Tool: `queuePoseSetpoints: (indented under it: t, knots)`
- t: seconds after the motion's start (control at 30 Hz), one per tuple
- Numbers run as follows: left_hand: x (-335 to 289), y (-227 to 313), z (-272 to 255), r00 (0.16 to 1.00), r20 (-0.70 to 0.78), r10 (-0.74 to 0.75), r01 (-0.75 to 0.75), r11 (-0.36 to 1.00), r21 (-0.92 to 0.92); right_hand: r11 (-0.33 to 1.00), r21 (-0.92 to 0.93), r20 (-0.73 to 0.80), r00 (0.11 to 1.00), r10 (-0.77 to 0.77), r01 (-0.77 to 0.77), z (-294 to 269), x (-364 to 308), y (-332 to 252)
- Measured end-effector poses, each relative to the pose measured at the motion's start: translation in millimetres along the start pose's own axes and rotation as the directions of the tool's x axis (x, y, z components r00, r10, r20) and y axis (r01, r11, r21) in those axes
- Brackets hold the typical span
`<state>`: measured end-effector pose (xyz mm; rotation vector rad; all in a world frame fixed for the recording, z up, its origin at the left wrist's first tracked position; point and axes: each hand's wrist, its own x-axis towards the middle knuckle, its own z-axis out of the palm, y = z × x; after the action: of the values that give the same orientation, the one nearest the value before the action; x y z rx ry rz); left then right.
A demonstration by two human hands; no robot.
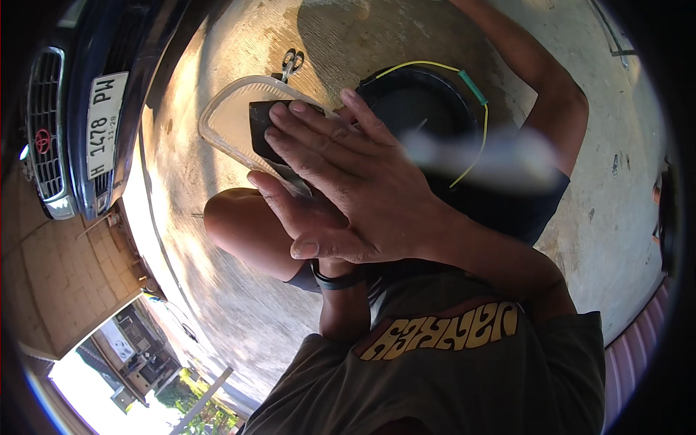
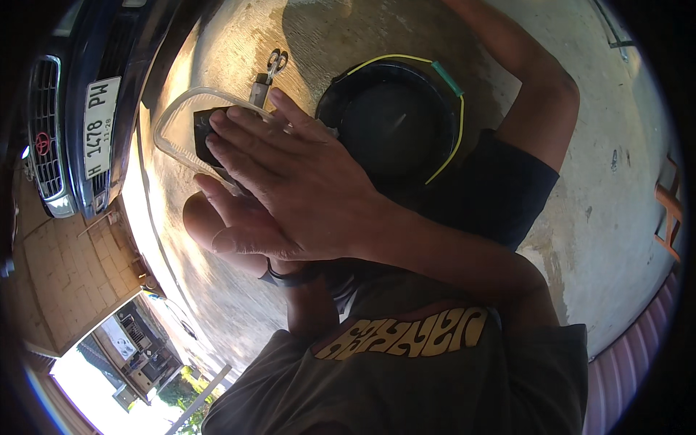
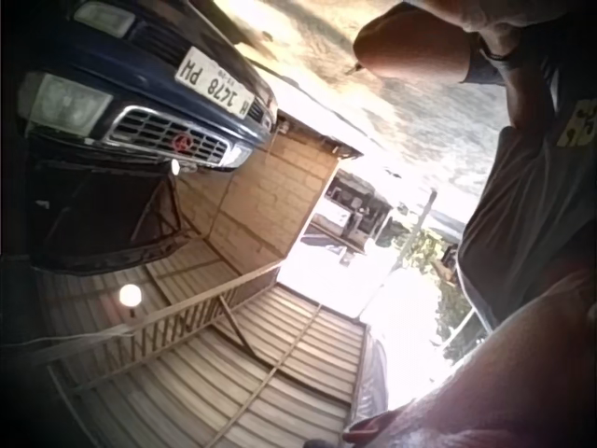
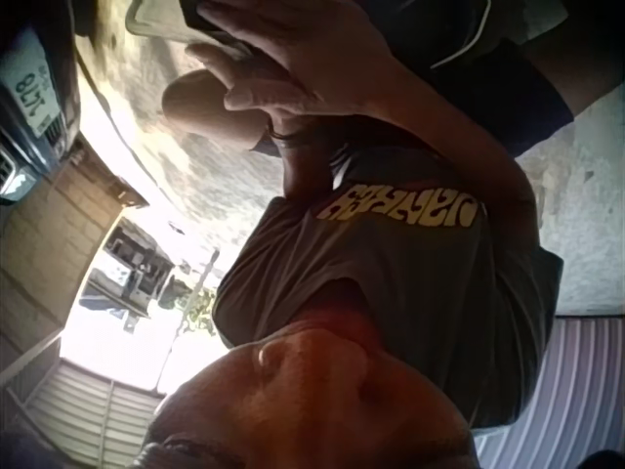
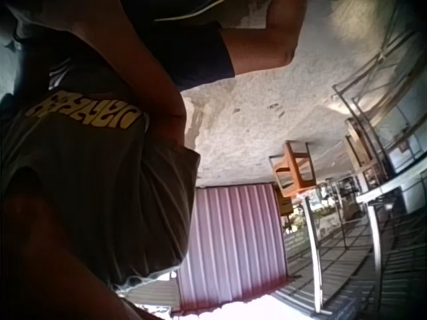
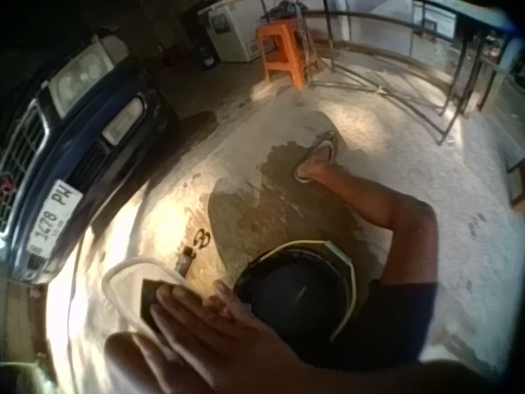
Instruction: Sand a transparent plastic lid with sandpaper and water.
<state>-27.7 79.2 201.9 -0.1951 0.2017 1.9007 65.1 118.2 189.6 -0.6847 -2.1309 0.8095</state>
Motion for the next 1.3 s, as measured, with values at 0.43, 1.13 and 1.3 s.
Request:
queuePoseSetpoints:
  t: [0.43, 1.13, 1.3]
  knots:
    - [6.3, 9.4, 0.9, 0.975, 0.217, 0.047, -0.189, 0.685, 0.704, 0.999, -0.033, 0.089, 0.996, -0.027, 0.030, 9.6, -29.4, -5.5]
    - [17.8, 30.5, -9.0, 0.708, 0.575, -0.411, -0.070, 0.769, 0.636, 1.000, 0.000, -0.105, 0.994, -0.016, 0.016, 1.6, -18.4, -2.8]
    - [-15.3, -12.5, -4.0, 0.995, 0.099, 0.021, -0.021, 1.000, 0.000, 0.999, -0.033, -0.166, 0.986, -0.022, 0.017, -6.1, -14.8, 3.1]
